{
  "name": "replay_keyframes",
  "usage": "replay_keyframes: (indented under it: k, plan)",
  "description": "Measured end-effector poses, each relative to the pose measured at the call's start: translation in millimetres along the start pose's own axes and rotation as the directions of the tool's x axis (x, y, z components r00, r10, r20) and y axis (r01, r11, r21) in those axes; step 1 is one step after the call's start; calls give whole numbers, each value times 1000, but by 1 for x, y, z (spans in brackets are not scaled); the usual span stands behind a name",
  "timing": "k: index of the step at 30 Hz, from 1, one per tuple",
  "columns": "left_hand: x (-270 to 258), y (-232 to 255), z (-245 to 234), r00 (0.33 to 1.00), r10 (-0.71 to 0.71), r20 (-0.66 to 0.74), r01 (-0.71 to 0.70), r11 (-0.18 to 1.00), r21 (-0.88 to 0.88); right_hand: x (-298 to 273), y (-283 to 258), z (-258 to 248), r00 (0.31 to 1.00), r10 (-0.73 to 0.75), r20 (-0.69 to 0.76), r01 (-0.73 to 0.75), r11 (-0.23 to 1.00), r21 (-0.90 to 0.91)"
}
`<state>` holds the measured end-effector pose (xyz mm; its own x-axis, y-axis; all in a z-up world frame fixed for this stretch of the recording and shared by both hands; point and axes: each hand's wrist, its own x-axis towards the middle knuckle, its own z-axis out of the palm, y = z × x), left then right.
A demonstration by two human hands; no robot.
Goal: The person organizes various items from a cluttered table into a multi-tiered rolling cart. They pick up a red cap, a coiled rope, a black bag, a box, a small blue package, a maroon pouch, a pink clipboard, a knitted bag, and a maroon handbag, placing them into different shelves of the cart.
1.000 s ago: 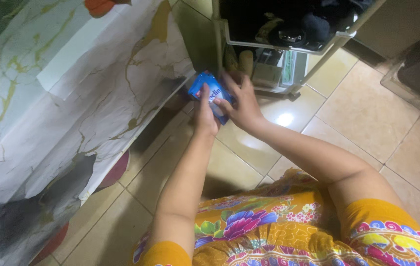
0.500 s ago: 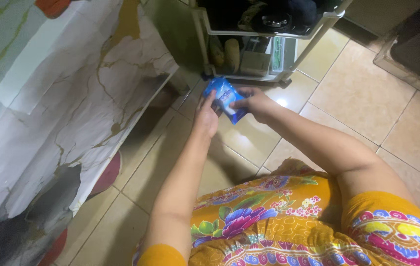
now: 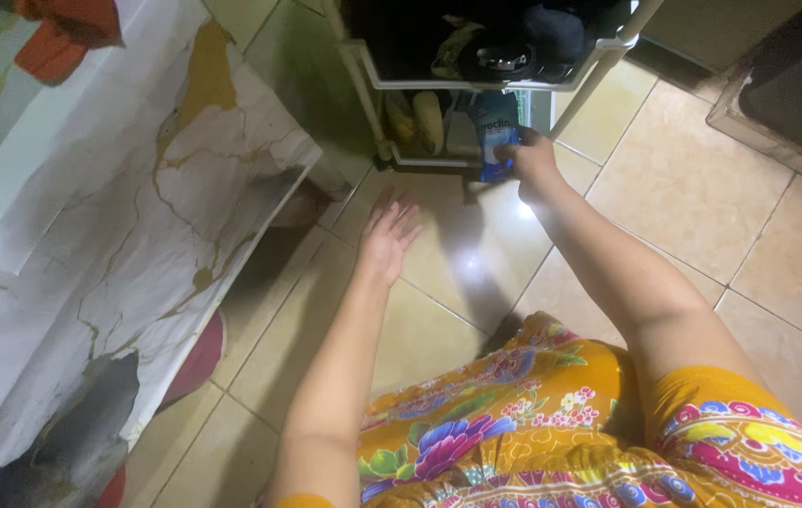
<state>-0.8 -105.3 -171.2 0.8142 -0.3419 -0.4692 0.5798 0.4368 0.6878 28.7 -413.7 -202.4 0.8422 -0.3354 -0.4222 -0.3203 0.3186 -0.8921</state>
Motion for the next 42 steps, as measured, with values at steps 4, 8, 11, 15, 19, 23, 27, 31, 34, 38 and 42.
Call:
replay_keyframes:
  k: [4, 8, 11, 15, 19, 23, 27, 31, 34, 38, 42]
  plan:
    - [4, -5, -4, 1000, -9, -9, 9, 1000, 2, 24, 15, -6, 998, -27, 50, 18, 986, 166]
    - [2, -6, -8, 999, -31, -32, 31, 1000, -1, 68, 40, 2, 1000, 14, -3, -14, 995, 103]
    - [-5, 0, -14, 998, -34, -52, 35, 999, 10, 110, 58, 18, 973, -225, -47, 225, 974, 2]
    - [-18, 10, -24, 996, -23, -81, 27, 998, 56, 158, 67, 33, 858, -510, 57, 404, 604, -687]
    - [-27, 18, -31, 995, -5, -101, 10, 999, 53, 180, 77, 46, 642, -743, 190, 588, 318, -744]
    - [-28, 22, -28, 994, -17, -108, 23, 998, 54, 162, 86, 46, 903, -423, 76, 293, 477, -828]
    - [-27, 21, -19, 996, -15, -89, 21, 997, 67, 102, 92, 37, 919, -394, 3, 364, 846, -390]
    - [-27, 22, -11, 997, -14, -79, 21, 996, 83, 49, 72, 45, 833, -537, 130, 472, 569, -673]
    - [-28, 26, -8, 999, 9, -49, -7, 998, 56, 7, 51, 65, 919, -383, 97, 369, 742, -560]
    - [-31, 32, -5, 998, 51, -35, -49, 997, 53, -55, 12, 92, 796, -519, 310, 601, 620, -504]
    - [-39, 48, 0, 994, 83, -66, -81, 996, 35, -109, -26, 122, 773, -486, 408, 632, 655, -415]
